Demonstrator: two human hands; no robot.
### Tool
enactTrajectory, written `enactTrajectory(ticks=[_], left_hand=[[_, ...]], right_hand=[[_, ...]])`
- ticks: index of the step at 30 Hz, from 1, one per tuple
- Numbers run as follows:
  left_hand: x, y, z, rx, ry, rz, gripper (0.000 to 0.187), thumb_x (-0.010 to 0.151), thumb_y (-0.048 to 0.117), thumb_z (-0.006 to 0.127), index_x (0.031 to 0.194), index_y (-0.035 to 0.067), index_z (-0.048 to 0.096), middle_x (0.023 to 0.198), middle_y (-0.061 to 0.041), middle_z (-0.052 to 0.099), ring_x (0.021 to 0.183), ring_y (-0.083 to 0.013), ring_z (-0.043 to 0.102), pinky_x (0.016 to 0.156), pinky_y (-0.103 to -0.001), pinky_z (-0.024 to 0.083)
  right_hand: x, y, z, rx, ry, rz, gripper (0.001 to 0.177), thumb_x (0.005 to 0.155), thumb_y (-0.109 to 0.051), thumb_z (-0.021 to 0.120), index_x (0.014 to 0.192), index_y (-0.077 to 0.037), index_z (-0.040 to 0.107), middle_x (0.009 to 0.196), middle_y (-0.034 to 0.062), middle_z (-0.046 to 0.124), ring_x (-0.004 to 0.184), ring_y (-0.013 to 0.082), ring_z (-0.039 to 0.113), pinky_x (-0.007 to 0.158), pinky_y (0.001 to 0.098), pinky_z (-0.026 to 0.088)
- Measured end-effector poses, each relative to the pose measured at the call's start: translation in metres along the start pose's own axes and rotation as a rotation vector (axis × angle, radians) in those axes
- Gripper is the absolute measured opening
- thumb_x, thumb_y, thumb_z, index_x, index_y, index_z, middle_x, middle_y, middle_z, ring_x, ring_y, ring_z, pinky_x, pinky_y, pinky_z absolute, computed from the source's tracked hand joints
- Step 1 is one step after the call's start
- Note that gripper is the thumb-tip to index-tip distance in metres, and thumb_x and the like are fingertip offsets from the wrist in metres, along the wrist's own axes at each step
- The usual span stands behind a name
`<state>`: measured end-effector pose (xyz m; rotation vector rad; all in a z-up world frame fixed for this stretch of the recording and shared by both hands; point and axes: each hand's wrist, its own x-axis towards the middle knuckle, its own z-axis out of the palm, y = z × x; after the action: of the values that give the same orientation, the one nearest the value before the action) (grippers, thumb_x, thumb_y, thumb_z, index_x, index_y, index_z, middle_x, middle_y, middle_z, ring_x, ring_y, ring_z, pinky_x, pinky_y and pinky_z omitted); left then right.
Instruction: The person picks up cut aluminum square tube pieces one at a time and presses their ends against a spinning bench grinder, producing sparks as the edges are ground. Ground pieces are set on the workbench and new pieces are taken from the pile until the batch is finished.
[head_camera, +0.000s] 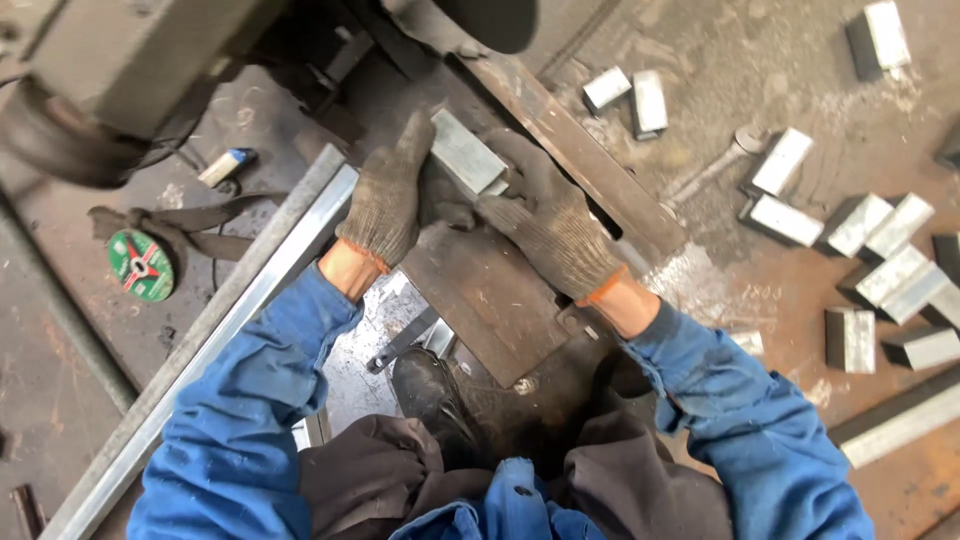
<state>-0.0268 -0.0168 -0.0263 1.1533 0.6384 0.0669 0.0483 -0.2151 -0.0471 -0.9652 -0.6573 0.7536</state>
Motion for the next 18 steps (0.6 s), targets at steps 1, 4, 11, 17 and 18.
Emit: enactTrajectory(ticks=[1,4,11,17,18], left_hand=[[-0.001,-0.001,0.004,0.188,0.076,-0.038,0.049,0.109,0.041,0.049,0.129,-0.003,0.060,0.103,-0.021,0.067,0.071,-0.0245,0.072,0.060,-0.039,0.062],[-0.004,-0.018,-0.016,0.734,0.103,0.110,0.053,0.112,0.042,0.042,0.127,-0.004,0.066,0.101,-0.026,0.072,0.074,-0.0259,0.073,0.064,-0.037,0.061],[-0.023,0.000,0.054,0.585,-0.034,-0.223,0.040,0.106,0.032,0.056,0.122,-0.001,0.073,0.089,-0.008,0.074,0.067,-0.0135,0.067,0.060,-0.028,0.056],[-0.009,-0.008,0.039,0.471,-0.044,-0.249,0.032,0.108,0.026,0.056,0.123,0.000,0.068,0.093,-0.008,0.072,0.069,-0.0130,0.067,0.059,-0.027,0.057],[-0.007,-0.012,0.035,0.471,-0.045,-0.257,0.032,0.108,0.026,0.056,0.123,0.000,0.068,0.093,-0.008,0.072,0.069,-0.0130,0.067,0.059,-0.027,0.057]], right_hand=[[-0.002,0.007,-0.009,-0.763,0.025,-0.291,0.035,0.099,-0.018,0.067,0.130,-0.004,0.055,0.123,0.0108,0.064,0.107,0.0171,0.062,0.086,0.0274,0.056],[-0.010,0.025,-0.029,-0.995,0.125,-0.181,0.022,0.103,-0.017,0.061,0.123,-0.007,0.063,0.125,0.0130,0.069,0.111,0.0226,0.067,0.088,0.0292,0.058],[-0.050,0.068,-0.115,-1.560,0.239,-0.401,0.016,0.108,-0.025,0.054,0.109,-0.014,0.067,0.115,0.0115,0.070,0.097,0.0296,0.070,0.080,0.0360,0.059],[-0.130,0.038,-0.220,-1.285,0.283,0.303,0.026,0.104,-0.030,0.056,0.119,-0.016,0.071,0.113,0.0124,0.073,0.093,0.0269,0.072,0.078,0.0417,0.060],[-0.135,0.018,-0.222,-1.282,0.282,0.310,0.026,0.104,-0.030,0.056,0.119,-0.016,0.071,0.113,0.0124,0.073,0.093,0.0269,0.072,0.078,0.0417,0.060]])
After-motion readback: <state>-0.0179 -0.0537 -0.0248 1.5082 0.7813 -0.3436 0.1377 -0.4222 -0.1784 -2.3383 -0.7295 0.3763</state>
